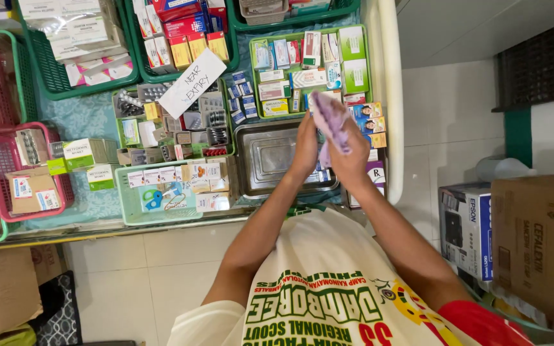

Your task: The person wipes small boxes with a cloth and places them into a metal tray. The person handles the boxes one at a time, wiping them before moving them to the tray.

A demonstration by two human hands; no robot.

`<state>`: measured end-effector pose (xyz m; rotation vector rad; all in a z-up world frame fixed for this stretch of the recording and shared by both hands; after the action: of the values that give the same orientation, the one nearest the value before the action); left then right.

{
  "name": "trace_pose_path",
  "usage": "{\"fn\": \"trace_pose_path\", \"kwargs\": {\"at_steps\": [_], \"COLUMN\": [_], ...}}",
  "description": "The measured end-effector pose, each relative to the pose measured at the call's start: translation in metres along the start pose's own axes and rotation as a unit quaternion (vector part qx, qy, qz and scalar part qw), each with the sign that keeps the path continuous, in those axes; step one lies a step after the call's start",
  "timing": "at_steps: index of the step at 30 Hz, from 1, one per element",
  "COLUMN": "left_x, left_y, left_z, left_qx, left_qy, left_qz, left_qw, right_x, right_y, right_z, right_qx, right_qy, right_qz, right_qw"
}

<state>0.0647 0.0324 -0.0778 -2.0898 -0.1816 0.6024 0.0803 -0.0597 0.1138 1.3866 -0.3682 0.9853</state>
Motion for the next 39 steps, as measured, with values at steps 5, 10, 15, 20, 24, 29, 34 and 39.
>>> {"fn": "trace_pose_path", "kwargs": {"at_steps": [5, 10, 15, 20, 24, 29, 34, 39], "left_x": [-0.032, -0.032, -0.023, -0.031, -0.038, -0.046, -0.055, -0.027], "left_y": [-0.076, -0.086, -0.086, -0.095, -0.084, -0.058, -0.066, -0.061], "left_z": [-0.044, -0.049, -0.039, -0.028, -0.031, -0.025, -0.009, 0.037], "left_qx": [0.029, 0.147, 0.305, 0.340, 0.434, 0.419, 0.375, 0.322], "left_qy": [0.037, 0.069, 0.019, -0.010, -0.022, -0.026, -0.034, -0.129], "left_qz": [-0.119, -0.250, -0.279, -0.192, -0.222, -0.238, -0.222, -0.169], "left_qw": [0.992, 0.954, 0.910, 0.921, 0.873, 0.876, 0.899, 0.923], "right_x": [-0.047, -0.113, -0.124, -0.104, -0.063, -0.034, -0.085, -0.146], "right_y": [-0.077, -0.123, -0.126, -0.085, -0.041, -0.034, -0.106, -0.160], "right_z": [0.021, 0.017, 0.056, 0.078, 0.065, 0.012, 0.026, 0.029], "right_qx": [0.052, 0.242, 0.147, -0.002, -0.134, -0.137, -0.086, -0.006], "right_qy": [-0.178, -0.213, -0.172, -0.123, -0.003, 0.197, 0.079, 0.018], "right_qz": [-0.358, -0.577, -0.555, -0.463, -0.290, -0.106, -0.350, -0.519], "right_qw": [0.915, 0.750, 0.801, 0.878, 0.948, 0.965, 0.930, 0.854]}}
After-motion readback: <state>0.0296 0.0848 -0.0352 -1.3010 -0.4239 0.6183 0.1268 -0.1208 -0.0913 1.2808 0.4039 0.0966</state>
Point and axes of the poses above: each hand's wrist, its own x-axis towards the middle knuckle, its own z-axis out of the back of the hand, y = z × x, the point moved 8 cm from there along x, towards the middle knuckle, and after that the axes turned 12 degrees about z, right-handed, at the moved point
